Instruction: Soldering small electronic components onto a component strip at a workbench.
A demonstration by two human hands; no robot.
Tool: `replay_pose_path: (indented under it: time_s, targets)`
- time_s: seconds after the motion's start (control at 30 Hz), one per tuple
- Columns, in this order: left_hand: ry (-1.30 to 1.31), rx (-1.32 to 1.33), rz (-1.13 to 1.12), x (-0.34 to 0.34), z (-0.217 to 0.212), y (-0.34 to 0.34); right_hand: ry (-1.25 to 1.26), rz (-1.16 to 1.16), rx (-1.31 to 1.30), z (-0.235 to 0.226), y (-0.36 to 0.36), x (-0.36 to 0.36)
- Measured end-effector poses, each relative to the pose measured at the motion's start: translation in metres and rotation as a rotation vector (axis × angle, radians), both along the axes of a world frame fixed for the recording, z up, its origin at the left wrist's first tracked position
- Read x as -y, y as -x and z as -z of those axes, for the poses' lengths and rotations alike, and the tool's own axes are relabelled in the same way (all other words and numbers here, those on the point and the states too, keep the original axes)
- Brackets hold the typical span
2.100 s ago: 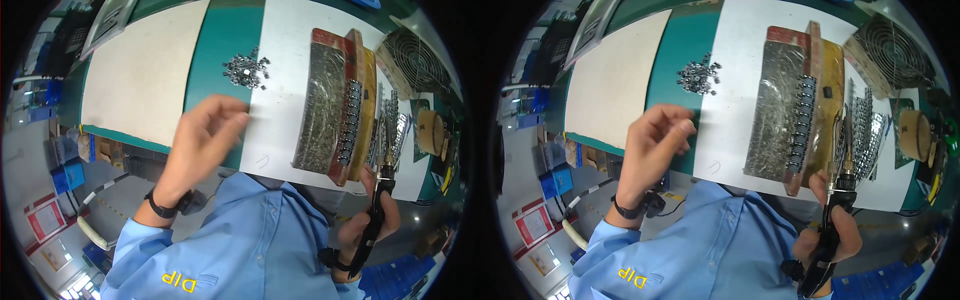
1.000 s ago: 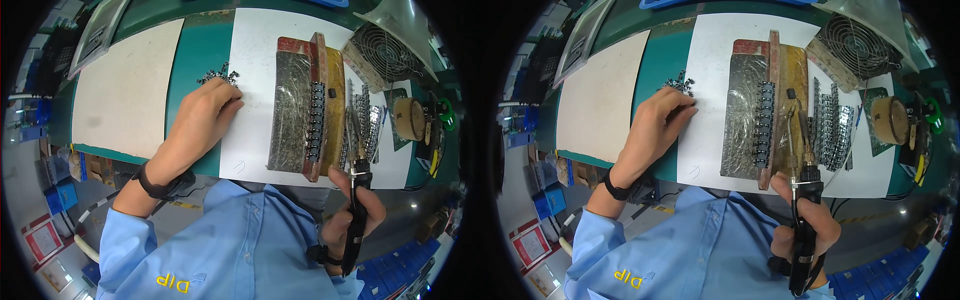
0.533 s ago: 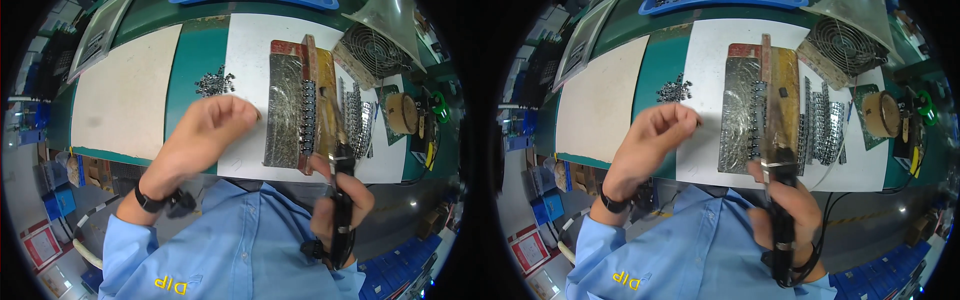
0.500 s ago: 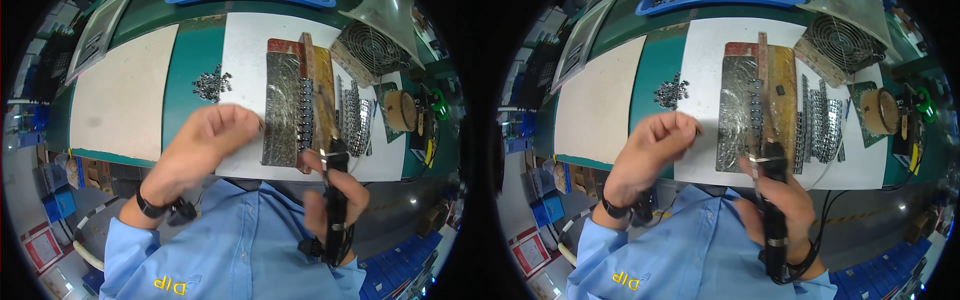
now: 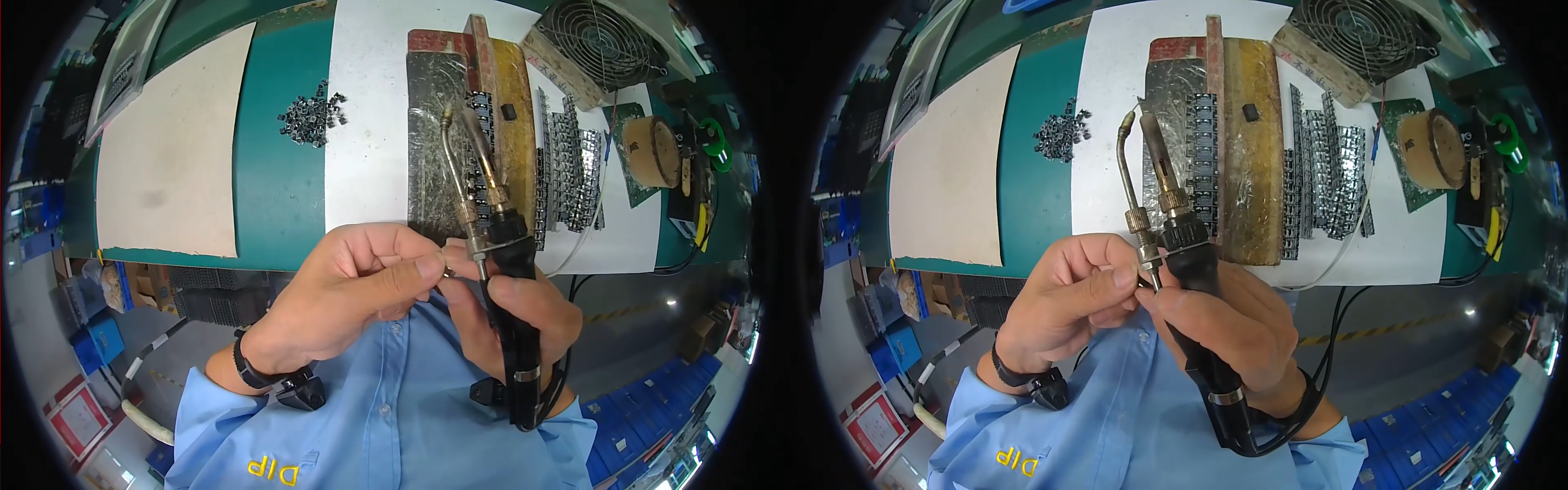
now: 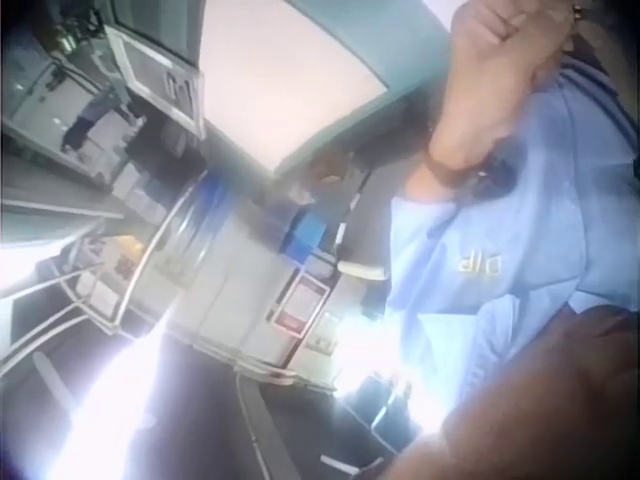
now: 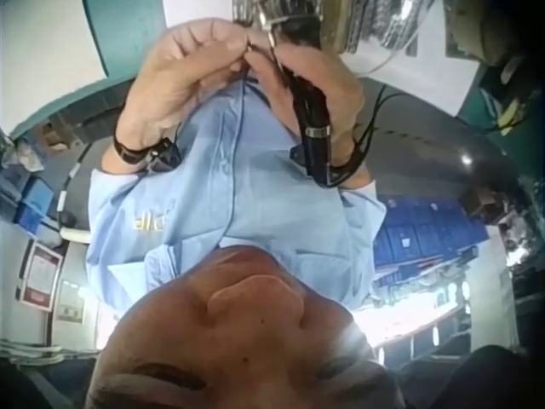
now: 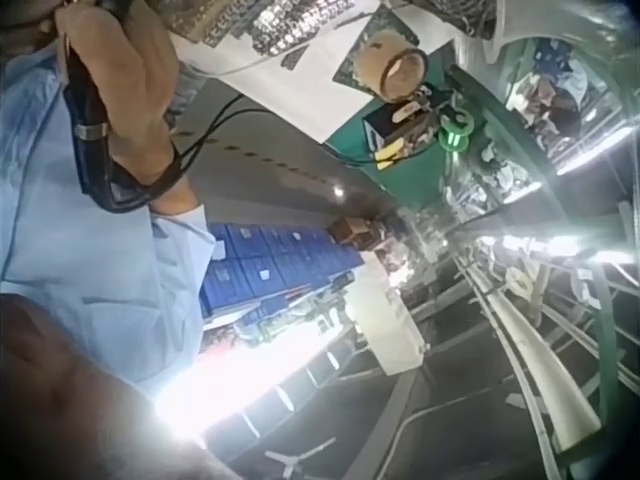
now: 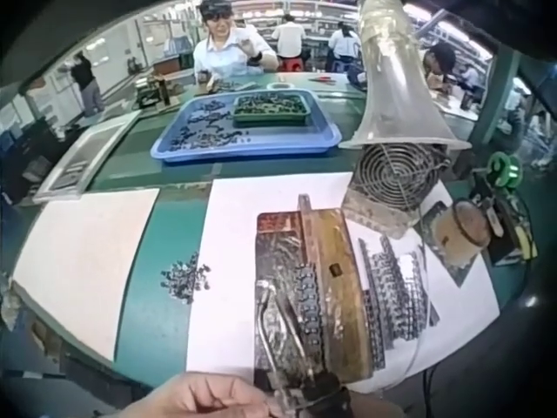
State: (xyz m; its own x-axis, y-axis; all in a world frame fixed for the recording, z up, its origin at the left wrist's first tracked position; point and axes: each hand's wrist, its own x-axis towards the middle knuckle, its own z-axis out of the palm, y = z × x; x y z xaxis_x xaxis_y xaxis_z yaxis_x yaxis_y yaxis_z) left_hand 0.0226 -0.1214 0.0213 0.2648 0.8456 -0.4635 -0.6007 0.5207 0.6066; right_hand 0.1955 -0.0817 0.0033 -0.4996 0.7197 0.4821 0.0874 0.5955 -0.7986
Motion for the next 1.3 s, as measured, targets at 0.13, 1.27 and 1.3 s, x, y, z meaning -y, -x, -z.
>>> replay_pose_path:
  time_s: [0.13,1.27,1.3]
  targets:
    - [0.027,0.012,0.025,-0.001,0.000,0.001,0.036,-0.024,0.015,-0.005,-0.005,-0.003]
    - [-1.162,-1.103,-0.036,-0.017,0.018,0.000,0.237,0.000,-0.058,-0.011,-0.025,-0.012]
    - [-1.169,-1.113,-0.049,-0.016,0.018,0.000,0.240,0.005,-0.066,-0.011,-0.025,-0.012]
